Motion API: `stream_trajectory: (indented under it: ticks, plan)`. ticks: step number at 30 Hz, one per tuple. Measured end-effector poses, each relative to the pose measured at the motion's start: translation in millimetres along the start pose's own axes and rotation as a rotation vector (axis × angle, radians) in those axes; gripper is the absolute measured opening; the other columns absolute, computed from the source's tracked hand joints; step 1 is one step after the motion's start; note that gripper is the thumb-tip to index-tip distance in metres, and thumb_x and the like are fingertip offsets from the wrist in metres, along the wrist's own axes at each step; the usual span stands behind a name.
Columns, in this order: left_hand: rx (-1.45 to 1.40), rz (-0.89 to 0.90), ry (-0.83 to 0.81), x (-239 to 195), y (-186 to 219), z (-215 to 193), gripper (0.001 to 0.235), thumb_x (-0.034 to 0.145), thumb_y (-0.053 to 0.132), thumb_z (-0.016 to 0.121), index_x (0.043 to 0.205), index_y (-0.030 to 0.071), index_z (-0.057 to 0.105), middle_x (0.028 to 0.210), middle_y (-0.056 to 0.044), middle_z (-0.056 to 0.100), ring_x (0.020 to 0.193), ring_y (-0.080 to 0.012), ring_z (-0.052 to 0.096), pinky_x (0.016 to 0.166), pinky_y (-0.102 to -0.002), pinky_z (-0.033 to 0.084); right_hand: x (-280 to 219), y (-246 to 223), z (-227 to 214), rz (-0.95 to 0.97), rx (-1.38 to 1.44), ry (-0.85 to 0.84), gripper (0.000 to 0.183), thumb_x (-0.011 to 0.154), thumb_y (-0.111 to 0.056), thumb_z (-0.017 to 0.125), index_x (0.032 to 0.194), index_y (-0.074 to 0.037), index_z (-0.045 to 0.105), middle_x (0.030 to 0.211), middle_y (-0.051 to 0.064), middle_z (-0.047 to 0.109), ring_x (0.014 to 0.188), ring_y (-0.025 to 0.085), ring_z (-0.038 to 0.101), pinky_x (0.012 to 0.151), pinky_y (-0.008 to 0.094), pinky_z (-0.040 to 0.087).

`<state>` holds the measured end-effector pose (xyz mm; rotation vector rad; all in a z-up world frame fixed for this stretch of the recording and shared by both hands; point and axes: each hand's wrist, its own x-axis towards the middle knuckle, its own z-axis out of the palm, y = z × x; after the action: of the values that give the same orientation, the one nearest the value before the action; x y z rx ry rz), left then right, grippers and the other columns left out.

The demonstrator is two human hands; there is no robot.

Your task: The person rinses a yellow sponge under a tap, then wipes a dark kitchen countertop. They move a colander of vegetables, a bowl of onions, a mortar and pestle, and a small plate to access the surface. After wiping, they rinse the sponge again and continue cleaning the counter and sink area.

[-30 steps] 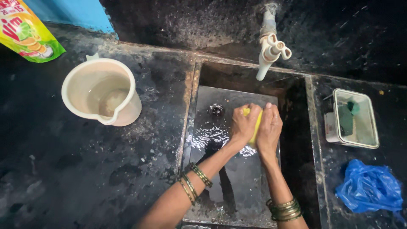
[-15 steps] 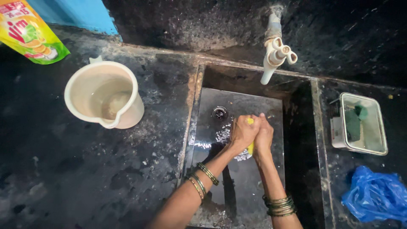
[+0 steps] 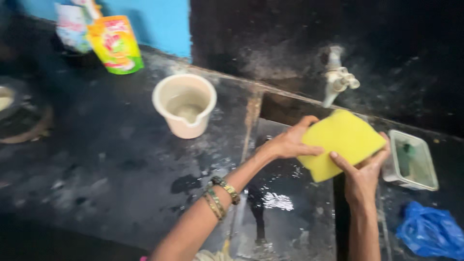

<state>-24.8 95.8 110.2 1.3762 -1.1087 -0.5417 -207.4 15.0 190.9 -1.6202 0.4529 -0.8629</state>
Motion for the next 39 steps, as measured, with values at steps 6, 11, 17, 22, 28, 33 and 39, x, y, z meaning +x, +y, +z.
stream_trajectory:
  ticks: [6, 11, 17, 22, 28, 33, 39]
  plan:
    - [0.249, 0.296, 0.139, -51.5, 15.8, -51.2, 0.088, 0.062, 0.025, 0.088, 0.136, 0.001, 0.046, 0.126, -0.022, 0.059, 0.123, -0.0385, 0.058, 0.103, -0.043, 0.049, -38.2, -27.9, 59.1, -0.091, -0.3, -0.063, 0.094, 0.062, -0.003, 0.086, 0.143, -0.005, 0.039, 0.136, 0.009, 0.05, 0.122, 0.019, 0.059, 0.095, 0.035, 0.058]
    - [0.351, 0.167, 0.172, -116.6, 38.6, -119.4, 0.067, 0.064, 0.021, 0.083, 0.121, 0.003, 0.053, 0.115, -0.017, 0.061, 0.113, -0.0375, 0.062, 0.095, -0.045, 0.052, -69.5, -49.9, 119.7, -0.062, -0.348, -0.151, 0.079, 0.072, -0.007, 0.088, 0.136, -0.004, 0.042, 0.123, 0.007, 0.057, 0.108, 0.017, 0.064, 0.086, 0.029, 0.057]
    - [0.404, 0.062, 0.141, -211.6, 37.9, -186.6, 0.07, 0.059, 0.019, 0.083, 0.122, 0.004, 0.056, 0.11, -0.018, 0.06, 0.11, -0.0382, 0.061, 0.093, -0.046, 0.051, -114.6, -50.5, 196.2, 0.043, -0.526, -0.304, 0.068, 0.065, -0.003, 0.089, 0.121, -0.004, 0.051, 0.105, 0.008, 0.067, 0.095, 0.017, 0.067, 0.077, 0.031, 0.056]
    - [0.406, 0.147, 0.283, -276.4, 36.1, -236.8, 0.081, 0.057, 0.016, 0.083, 0.131, 0.004, 0.053, 0.125, -0.019, 0.06, 0.118, -0.0404, 0.058, 0.098, -0.045, 0.049, -143.9, -42.8, 263.3, 0.042, -0.421, -0.407, 0.064, 0.068, -0.007, 0.09, 0.12, -0.004, 0.052, 0.101, 0.011, 0.068, 0.09, 0.017, 0.066, 0.073, 0.032, 0.054]
    - [0.55, -0.076, 0.309, -349.4, 50.8, -311.4, 0.062, 0.069, 0.014, 0.082, 0.128, 0.012, 0.061, 0.124, -0.01, 0.068, 0.123, -0.035, 0.062, 0.106, -0.045, 0.049, -161.6, -57.2, 361.2, -0.212, -0.482, -0.559, 0.057, 0.066, -0.01, 0.084, 0.115, -0.005, 0.056, 0.097, 0.015, 0.071, 0.089, 0.023, 0.07, 0.078, 0.035, 0.055]
    - [0.618, -0.082, 0.478, -433.7, 55.0, -391.0, 0.073, 0.064, 0.022, 0.09, 0.129, 0.01, 0.058, 0.131, -0.013, 0.063, 0.121, -0.0371, 0.057, 0.1, -0.047, 0.048, -210.4, -72.0, 455.5, -0.292, -0.449, -0.621, 0.048, 0.072, -0.011, 0.081, 0.113, -0.006, 0.057, 0.097, 0.017, 0.07, 0.086, 0.031, 0.072, 0.079, 0.038, 0.056]
    - [0.589, -0.188, 0.46, -508.4, 90.2, -500.6, 0.057, 0.072, 0.021, 0.088, 0.121, 0.011, 0.061, 0.121, -0.01, 0.068, 0.121, -0.0339, 0.062, 0.097, -0.043, 0.051, -241.9, -107.7, 575.8, -0.404, -0.489, -0.726, 0.048, 0.072, -0.012, 0.083, 0.11, -0.005, 0.054, 0.1, 0.021, 0.067, 0.091, 0.043, 0.067, 0.076, 0.044, 0.053]
